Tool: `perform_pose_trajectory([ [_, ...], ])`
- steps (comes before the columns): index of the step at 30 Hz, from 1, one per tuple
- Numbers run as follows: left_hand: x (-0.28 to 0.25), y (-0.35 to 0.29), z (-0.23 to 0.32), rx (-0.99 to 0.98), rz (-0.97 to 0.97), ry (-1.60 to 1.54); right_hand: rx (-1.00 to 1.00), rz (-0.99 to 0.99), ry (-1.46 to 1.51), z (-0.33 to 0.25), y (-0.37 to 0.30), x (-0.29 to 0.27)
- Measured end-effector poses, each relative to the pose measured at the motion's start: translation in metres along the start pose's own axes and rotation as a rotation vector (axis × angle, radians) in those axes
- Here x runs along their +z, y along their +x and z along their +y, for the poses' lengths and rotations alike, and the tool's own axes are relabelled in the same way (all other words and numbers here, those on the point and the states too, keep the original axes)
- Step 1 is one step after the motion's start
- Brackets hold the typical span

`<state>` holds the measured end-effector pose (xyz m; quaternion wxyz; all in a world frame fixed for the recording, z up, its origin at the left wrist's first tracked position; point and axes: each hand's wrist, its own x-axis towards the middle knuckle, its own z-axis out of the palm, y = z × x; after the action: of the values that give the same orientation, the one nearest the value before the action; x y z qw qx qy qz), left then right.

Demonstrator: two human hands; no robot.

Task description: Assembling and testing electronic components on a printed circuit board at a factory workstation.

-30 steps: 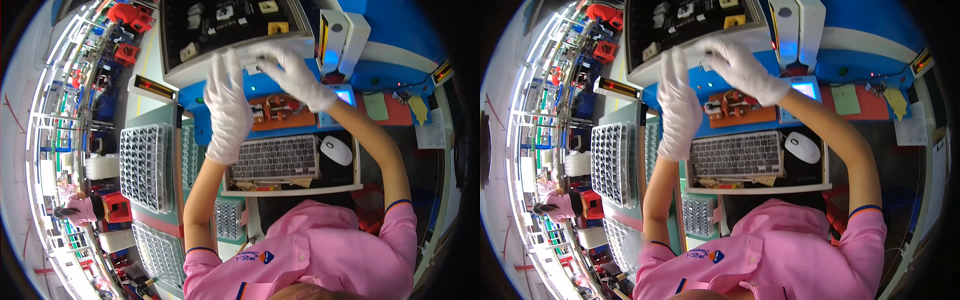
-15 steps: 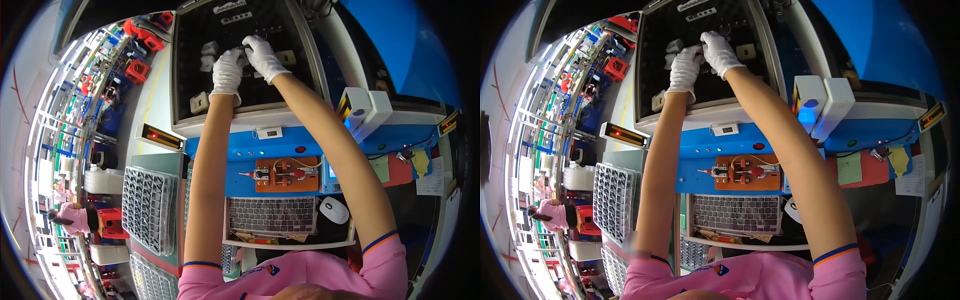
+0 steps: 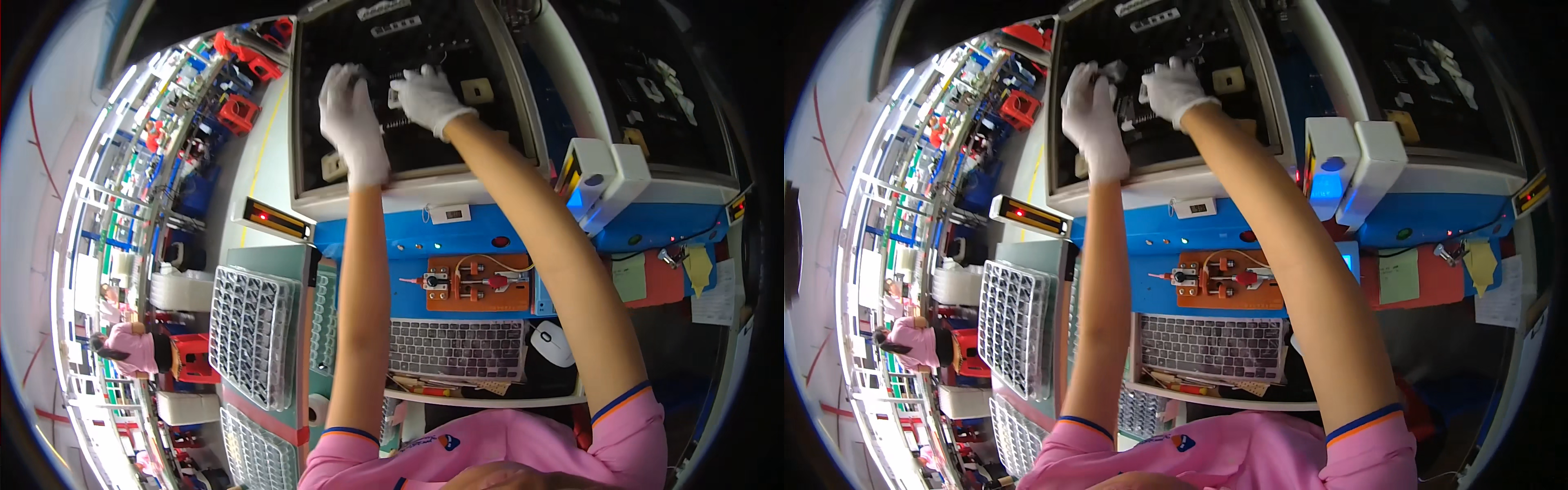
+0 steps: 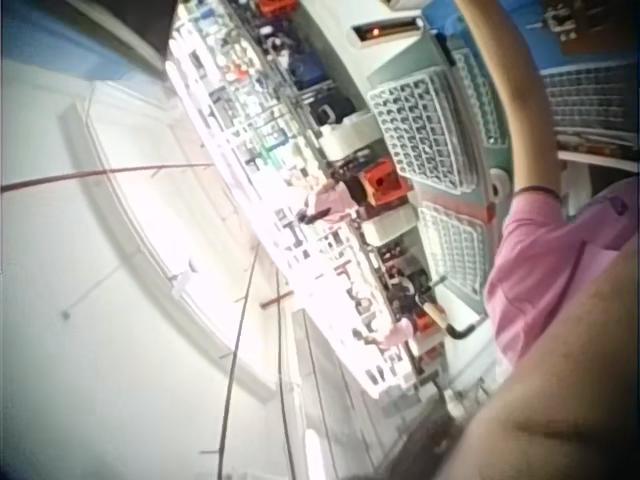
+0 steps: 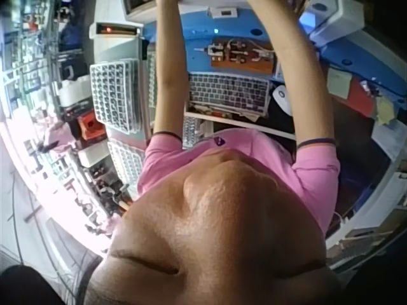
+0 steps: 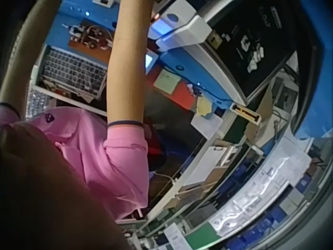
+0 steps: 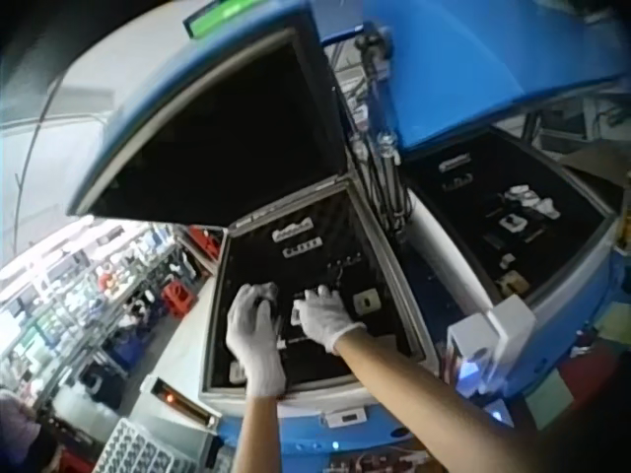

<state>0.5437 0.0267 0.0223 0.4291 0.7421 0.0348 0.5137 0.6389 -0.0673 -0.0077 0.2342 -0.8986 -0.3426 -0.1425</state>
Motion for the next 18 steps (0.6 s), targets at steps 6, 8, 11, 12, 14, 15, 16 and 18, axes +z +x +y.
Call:
perform_pose_trajectory([
  [6, -0.113, -0.156, 0.059, -0.279, -0.068, -0.070, -0.397, 0.395, 0.199, -0.067, -0.098, -0.043],
  [8, -0.127, -0.177, 0.037, -0.369, -0.093, -0.112, -0.662, 0.393, -0.069, -0.064, -0.162, -0.068],
  [11, -0.131, -0.183, 0.020, 0.066, -0.313, 0.251, -0.638, 0.151, -0.138, -0.022, -0.229, -0.064],
  [12, -0.129, -0.184, 0.021, 0.071, -0.314, 0.235, -0.545, 0.079, -0.153, -0.006, -0.241, -0.063],
  [14, -0.132, -0.182, 0.024, 0.001, -0.368, 0.221, -0.482, 0.018, -0.147, 0.015, -0.252, -0.066],
  [15, -0.134, -0.181, 0.023, -0.031, -0.396, 0.218, -0.417, -0.042, -0.129, 0.019, -0.254, -0.069],
  [16, -0.136, -0.182, 0.020, -0.021, -0.398, 0.216, -0.351, -0.103, -0.109, 0.022, -0.256, -0.069],
  [18, -0.139, -0.186, 0.009, -0.097, -0.419, 0.156, -0.339, -0.098, -0.111, 0.019, -0.260, -0.067],
])
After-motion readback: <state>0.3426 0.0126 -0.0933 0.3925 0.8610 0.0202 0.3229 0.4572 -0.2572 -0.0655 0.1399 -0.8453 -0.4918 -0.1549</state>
